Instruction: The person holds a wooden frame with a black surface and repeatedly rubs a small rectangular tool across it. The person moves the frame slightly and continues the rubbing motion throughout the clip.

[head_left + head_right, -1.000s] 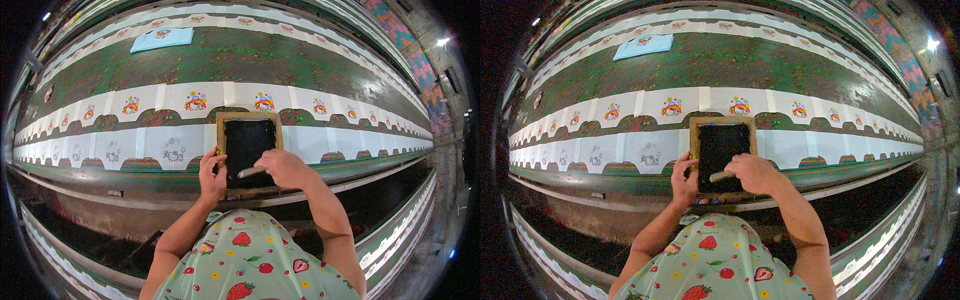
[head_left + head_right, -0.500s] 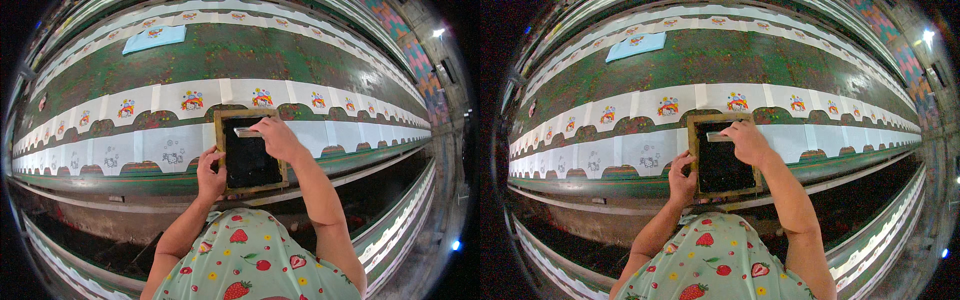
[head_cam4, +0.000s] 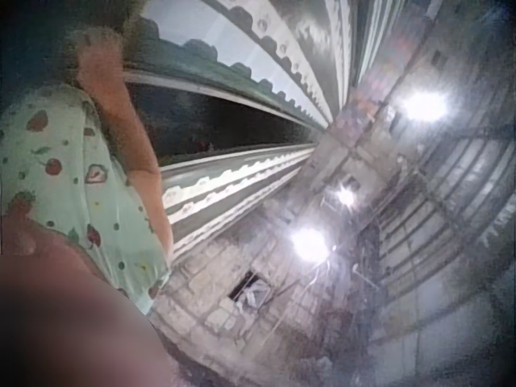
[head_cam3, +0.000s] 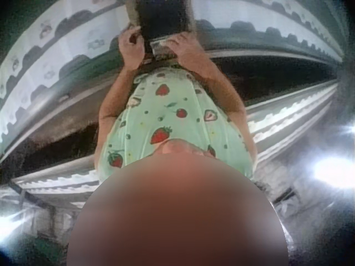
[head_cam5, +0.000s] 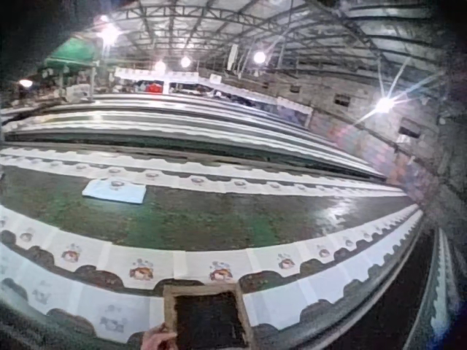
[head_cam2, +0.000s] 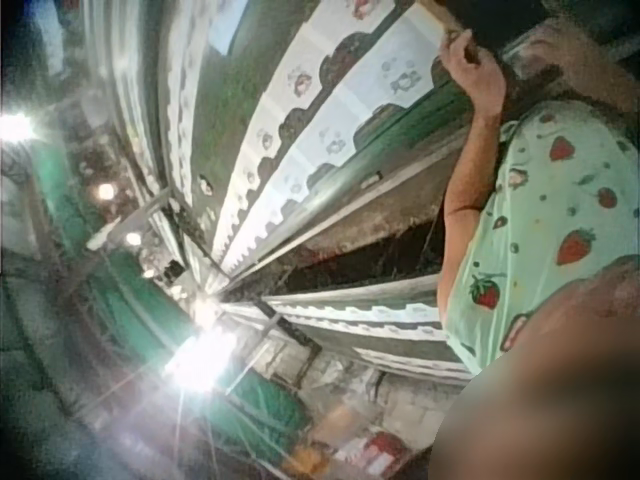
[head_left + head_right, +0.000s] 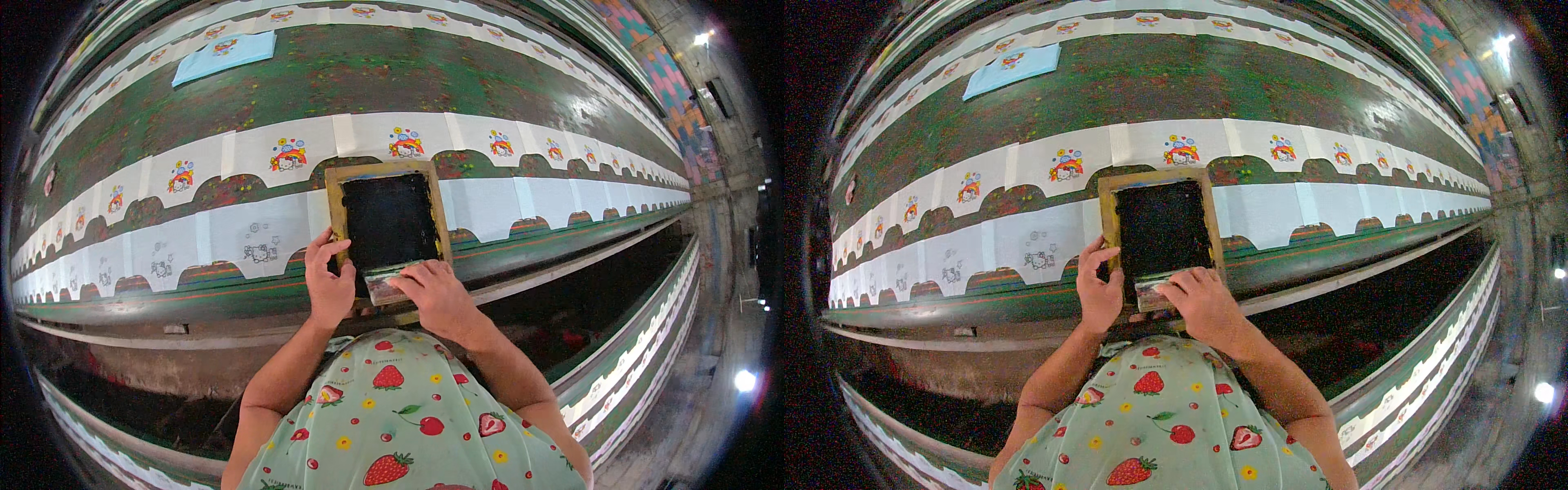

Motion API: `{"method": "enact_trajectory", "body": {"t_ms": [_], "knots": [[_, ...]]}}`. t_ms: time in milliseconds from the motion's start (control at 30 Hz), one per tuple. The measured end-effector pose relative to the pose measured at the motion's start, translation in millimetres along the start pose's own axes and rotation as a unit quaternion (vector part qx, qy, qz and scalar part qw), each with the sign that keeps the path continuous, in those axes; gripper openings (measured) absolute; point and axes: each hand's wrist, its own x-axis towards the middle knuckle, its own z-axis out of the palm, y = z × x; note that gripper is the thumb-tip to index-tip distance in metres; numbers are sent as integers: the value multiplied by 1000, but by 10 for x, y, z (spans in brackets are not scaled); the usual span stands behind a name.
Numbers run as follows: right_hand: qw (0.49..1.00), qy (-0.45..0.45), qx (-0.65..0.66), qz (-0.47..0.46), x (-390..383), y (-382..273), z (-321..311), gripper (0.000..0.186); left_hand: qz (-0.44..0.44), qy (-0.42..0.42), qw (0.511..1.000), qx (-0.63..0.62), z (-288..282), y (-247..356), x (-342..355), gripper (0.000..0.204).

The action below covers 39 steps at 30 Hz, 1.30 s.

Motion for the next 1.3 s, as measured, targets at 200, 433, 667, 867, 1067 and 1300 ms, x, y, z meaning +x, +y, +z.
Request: {"method": "enact_trajectory", "body": {"t_ms": [200, 433, 667, 867, 1067, 1300], "knots": [[999, -17, 32, 13, -178, -55, 30, 49, -3, -2, 999, 49, 52, 19, -43, 50], [979, 160, 117, 58, -595, 321, 88, 50, 26, 31, 997, 71, 172, 87, -93, 52], [927, 224, 238, 185, -1328, 1112, 2, 45, 73, 40, 996, 27, 1051, 412, -205, 49], [928, 222, 224, 199, -1858, 1870, -314, 44, 56, 54, 997, -9, 2032, 645, -295, 51], [947, 190, 190, 175, -2071, 2216, -522, 39, 19, 61, 998, -20, 2439, 740, -353, 49], [992, 99, 73, -9, -1861, 2094, -721, 51, -4, 51, 998, -28, 2507, 734, -349, 49]]}}
